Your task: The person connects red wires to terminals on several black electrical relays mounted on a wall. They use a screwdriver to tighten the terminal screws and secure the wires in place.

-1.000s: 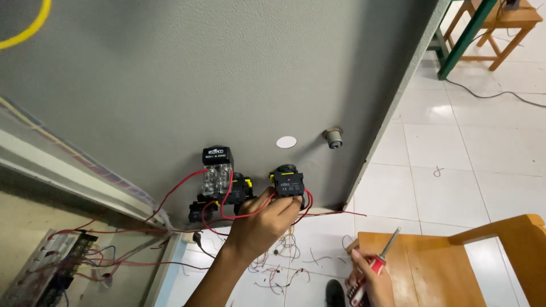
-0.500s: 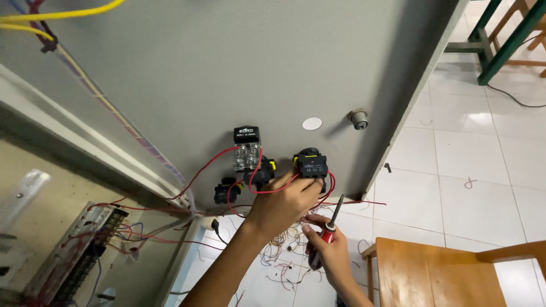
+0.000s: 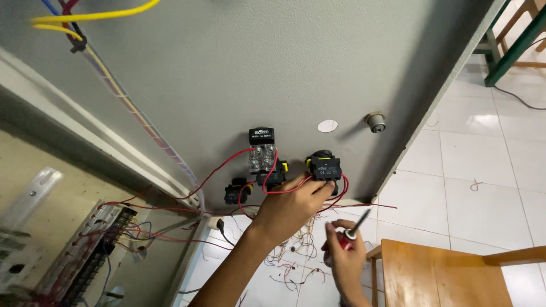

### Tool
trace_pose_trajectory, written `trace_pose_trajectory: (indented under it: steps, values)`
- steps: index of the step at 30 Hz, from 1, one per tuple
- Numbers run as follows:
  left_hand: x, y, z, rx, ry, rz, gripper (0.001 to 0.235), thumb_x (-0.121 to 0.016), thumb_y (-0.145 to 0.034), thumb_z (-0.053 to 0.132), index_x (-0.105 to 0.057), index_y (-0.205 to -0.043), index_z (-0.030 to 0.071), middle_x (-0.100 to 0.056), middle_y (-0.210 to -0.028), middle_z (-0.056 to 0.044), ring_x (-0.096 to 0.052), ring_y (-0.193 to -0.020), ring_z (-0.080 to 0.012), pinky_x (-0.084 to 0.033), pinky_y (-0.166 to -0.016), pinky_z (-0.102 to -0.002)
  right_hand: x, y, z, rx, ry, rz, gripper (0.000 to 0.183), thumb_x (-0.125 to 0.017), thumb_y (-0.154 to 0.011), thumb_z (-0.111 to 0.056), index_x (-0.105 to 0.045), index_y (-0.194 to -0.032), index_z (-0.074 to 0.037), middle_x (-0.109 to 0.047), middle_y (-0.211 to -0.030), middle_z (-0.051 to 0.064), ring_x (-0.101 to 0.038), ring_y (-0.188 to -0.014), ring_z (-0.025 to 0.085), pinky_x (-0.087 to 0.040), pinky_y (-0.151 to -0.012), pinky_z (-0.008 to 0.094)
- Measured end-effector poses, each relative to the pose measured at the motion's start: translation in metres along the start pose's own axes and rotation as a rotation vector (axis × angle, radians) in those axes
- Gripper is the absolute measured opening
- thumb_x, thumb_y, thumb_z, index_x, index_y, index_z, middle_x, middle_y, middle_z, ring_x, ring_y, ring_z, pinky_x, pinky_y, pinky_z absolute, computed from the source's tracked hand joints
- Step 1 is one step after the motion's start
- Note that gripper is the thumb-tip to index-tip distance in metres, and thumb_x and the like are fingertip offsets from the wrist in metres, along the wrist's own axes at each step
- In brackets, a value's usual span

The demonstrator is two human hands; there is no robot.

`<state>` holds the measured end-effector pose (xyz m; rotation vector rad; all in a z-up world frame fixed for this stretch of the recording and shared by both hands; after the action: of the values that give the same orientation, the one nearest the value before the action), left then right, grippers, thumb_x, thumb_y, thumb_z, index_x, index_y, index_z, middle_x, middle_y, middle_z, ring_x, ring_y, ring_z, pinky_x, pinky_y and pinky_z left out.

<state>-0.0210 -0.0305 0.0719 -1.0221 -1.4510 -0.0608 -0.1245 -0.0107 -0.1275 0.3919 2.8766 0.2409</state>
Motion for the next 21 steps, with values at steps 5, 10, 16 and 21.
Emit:
trace_pose_trajectory:
  steps: [5, 10, 16, 21]
  values:
    - [0.015, 0.01, -0.007, 0.146, 0.239, -0.182, 0.054, -0.061, -0.075, -0.015, -0.064, -0.125, 0.007, -0.064, -0.125, -0.003, -0.07, -0.08, -0.0286, -0.054, -0.05, -0.043, 0.038, -0.007, -0.007, -0.03, -0.023, 0.187, 0.02, -0.07, -0.096, -0.023, -0.062, -0.102, -0.005, -0.06, -0.058, 0.02, -0.049, -0.037, 0.022, -0.036, -0.033, 0.031]
    - [0.064, 0.04, 0.008, 0.202, 0.322, 0.103, 0.033, -0.068, -0.09, -0.006, -0.068, -0.122, 0.0, -0.064, -0.116, -0.011, -0.068, -0.101, -0.0273, -0.056, -0.091, -0.039, 0.056, -0.013, -0.014, 0.058, -0.076, 0.276, 0.016, -0.061, -0.104, -0.023, -0.06, -0.102, -0.007, -0.067, -0.083, 0.015, -0.058, -0.05, 0.019, -0.038, -0.035, 0.029]
    - [0.064, 0.127, 0.0, 0.72, 0.258, 0.499, 0.015, -0.073, -0.091, 0.008, -0.074, -0.106, 0.009, -0.067, -0.094, -0.004, -0.059, -0.066, -0.0129, -0.055, -0.065, -0.027, 0.058, -0.011, -0.028, 0.063, -0.235, 0.262, 0.018, -0.058, -0.106, -0.024, -0.055, -0.107, -0.007, -0.066, -0.107, 0.014, -0.058, -0.056, 0.017, -0.036, -0.032, 0.03]
    - [0.06, 0.11, 0.004, 0.686, 0.081, 0.419, 0.016, -0.079, -0.087, 0.008, -0.077, -0.103, 0.011, -0.063, -0.098, -0.005, -0.059, -0.083, -0.0202, -0.056, -0.067, -0.029, 0.044, 0.001, -0.023, 0.033, -0.089, 0.235, 0.02, -0.061, -0.104, -0.024, -0.063, -0.102, -0.004, -0.056, -0.059, 0.019, -0.047, -0.039, 0.022, -0.036, -0.034, 0.033]
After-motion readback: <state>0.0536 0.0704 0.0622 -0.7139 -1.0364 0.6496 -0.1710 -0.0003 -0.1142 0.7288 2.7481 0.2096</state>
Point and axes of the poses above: each hand's wrist, its own y-axis away from the middle knuckle, its own x-axis out of the back of the hand, z = x × y, the point moved 8 cm from there along -y, towards the middle knuckle
